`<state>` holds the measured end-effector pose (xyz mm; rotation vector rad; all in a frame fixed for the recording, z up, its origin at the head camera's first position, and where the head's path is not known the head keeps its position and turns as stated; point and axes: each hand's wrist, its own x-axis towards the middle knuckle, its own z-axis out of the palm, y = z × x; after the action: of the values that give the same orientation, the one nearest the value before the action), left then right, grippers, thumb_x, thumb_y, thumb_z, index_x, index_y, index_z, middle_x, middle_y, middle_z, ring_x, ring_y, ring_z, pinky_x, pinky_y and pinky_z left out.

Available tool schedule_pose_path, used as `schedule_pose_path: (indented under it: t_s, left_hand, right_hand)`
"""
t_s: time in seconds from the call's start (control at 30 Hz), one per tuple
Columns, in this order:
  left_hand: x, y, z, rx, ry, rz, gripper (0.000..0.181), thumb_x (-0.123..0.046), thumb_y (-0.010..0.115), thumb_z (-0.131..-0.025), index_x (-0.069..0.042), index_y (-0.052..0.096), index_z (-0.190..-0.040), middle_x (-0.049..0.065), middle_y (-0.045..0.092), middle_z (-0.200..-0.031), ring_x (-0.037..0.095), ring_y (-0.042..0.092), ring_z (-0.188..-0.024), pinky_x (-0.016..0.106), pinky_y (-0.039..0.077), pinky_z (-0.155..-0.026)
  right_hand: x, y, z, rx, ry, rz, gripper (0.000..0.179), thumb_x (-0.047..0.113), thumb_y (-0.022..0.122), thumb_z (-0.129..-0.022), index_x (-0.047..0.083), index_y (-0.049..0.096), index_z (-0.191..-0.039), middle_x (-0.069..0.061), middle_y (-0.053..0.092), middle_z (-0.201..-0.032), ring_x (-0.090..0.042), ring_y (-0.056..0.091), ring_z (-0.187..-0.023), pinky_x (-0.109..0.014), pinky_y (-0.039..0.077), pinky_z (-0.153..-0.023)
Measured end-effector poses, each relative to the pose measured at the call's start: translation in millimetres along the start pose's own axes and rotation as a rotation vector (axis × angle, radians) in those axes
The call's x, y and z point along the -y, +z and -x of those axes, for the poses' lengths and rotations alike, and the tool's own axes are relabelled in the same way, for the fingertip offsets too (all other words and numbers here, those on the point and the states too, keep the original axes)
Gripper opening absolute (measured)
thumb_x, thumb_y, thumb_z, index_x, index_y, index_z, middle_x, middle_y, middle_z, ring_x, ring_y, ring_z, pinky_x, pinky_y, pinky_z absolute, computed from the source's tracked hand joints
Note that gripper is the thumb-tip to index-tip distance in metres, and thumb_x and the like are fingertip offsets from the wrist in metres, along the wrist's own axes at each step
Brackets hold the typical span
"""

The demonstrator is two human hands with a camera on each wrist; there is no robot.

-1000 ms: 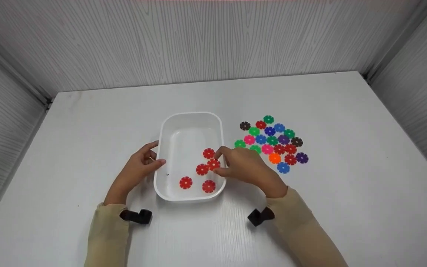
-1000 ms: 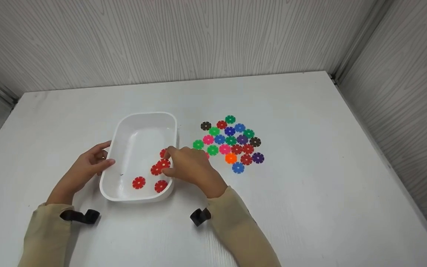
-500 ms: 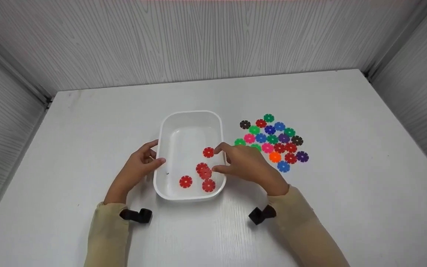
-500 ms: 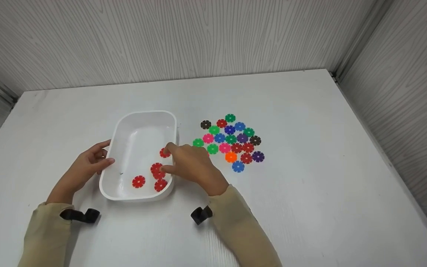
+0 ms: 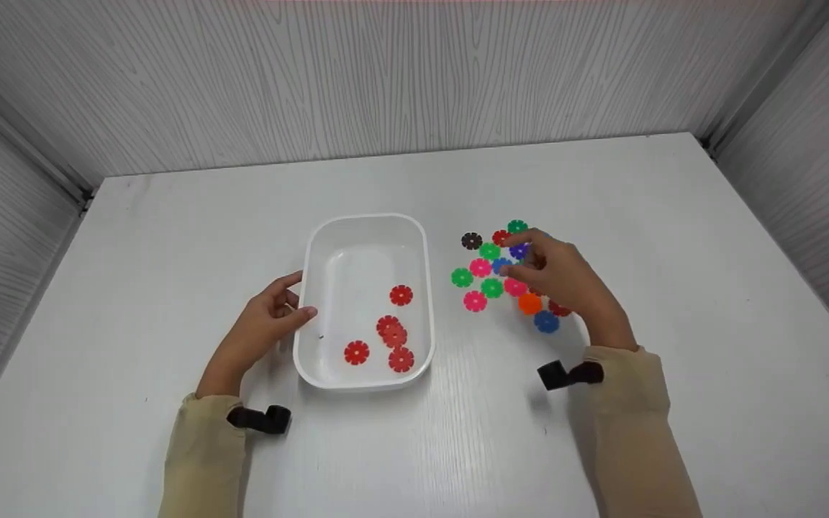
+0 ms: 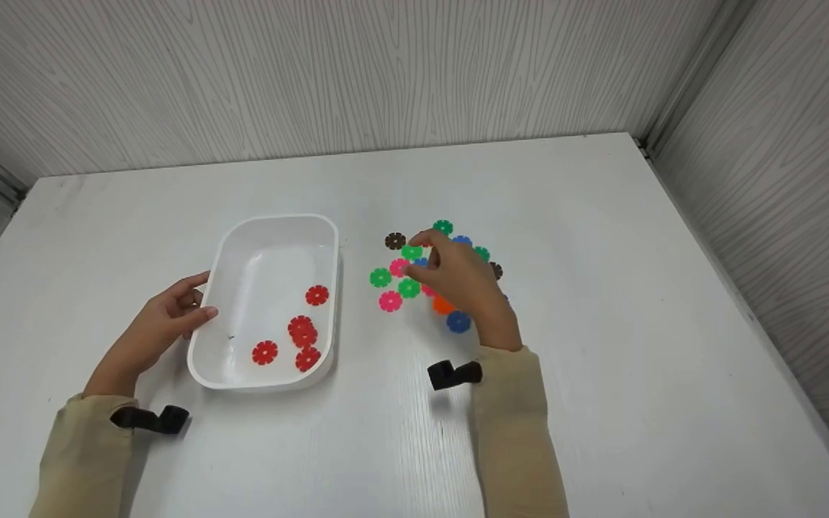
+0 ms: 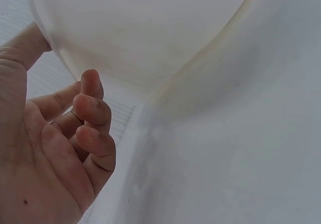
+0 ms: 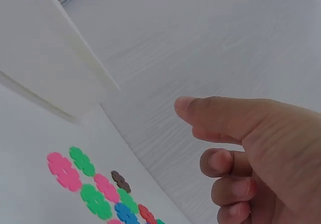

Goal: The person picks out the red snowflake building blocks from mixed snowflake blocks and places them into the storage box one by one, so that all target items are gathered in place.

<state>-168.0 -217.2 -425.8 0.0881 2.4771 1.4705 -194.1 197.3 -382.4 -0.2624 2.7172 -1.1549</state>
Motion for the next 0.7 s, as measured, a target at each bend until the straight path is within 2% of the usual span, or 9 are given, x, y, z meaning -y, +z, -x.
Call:
schedule_pose_path:
  t_s: [0.13, 0.4, 0.57, 0.7]
  left_hand:
    - [0.0, -0.6, 0.4, -0.002, 0.004, 0.006, 0.070, -0.031, 0.067, -0.090, -0.013, 0.034, -0.149, 0.007, 0.052, -0.104, 0.012, 0.050, -0.081, 0.022, 0.043, -0.067]
    - [-1.5, -0.2, -0.2, 0.004, 0.004, 0.012, 0.069, -0.030, 0.066, -0.091, -0.013, 0.034, -0.149, 0.008, 0.054, -0.104, 0.012, 0.053, -0.082, 0.023, 0.045, -0.070]
    - [-1.9, 0.2, 0.1, 0.003, 0.001, 0.008, 0.069, -0.029, 0.066, -0.091, -0.013, 0.033, -0.150, 0.008, 0.054, -0.104, 0.013, 0.053, -0.081, 0.023, 0.045, -0.070]
    - [-1.5, -0.1, 0.5, 0.005, 0.000, 0.004, 0.069, -0.030, 0.066, -0.091, -0.013, 0.033, -0.149, 0.008, 0.053, -0.104, 0.013, 0.052, -0.082, 0.022, 0.044, -0.069]
  right_hand:
    - [-18, -9, -0.2, -0.012, 0.077, -0.012, 0.051, 0.037, 0.068, -0.089, 0.017, 0.051, -0.133, -0.010, 0.056, -0.089, -0.027, 0.057, -0.078, -0.026, 0.047, -0.063]
    - [-46, -17, 0.4, 0.027, 0.187, 0.015, 0.047, 0.038, 0.064, -0.092, 0.021, 0.051, -0.134, -0.010, 0.049, -0.096, -0.023, 0.049, -0.088, -0.029, 0.045, -0.072]
    - [-55, -16, 0.6, 0.081, 0.242, 0.062, 0.042, 0.035, 0.063, -0.093, 0.021, 0.054, -0.132, -0.011, 0.050, -0.098, -0.024, 0.049, -0.087, -0.027, 0.046, -0.070]
    - [-56, -15, -0.4, 0.101, 0.273, 0.085, 0.044, 0.033, 0.065, -0.092, 0.022, 0.054, -0.133, -0.012, 0.051, -0.103, -0.024, 0.050, -0.092, -0.027, 0.046, -0.072]
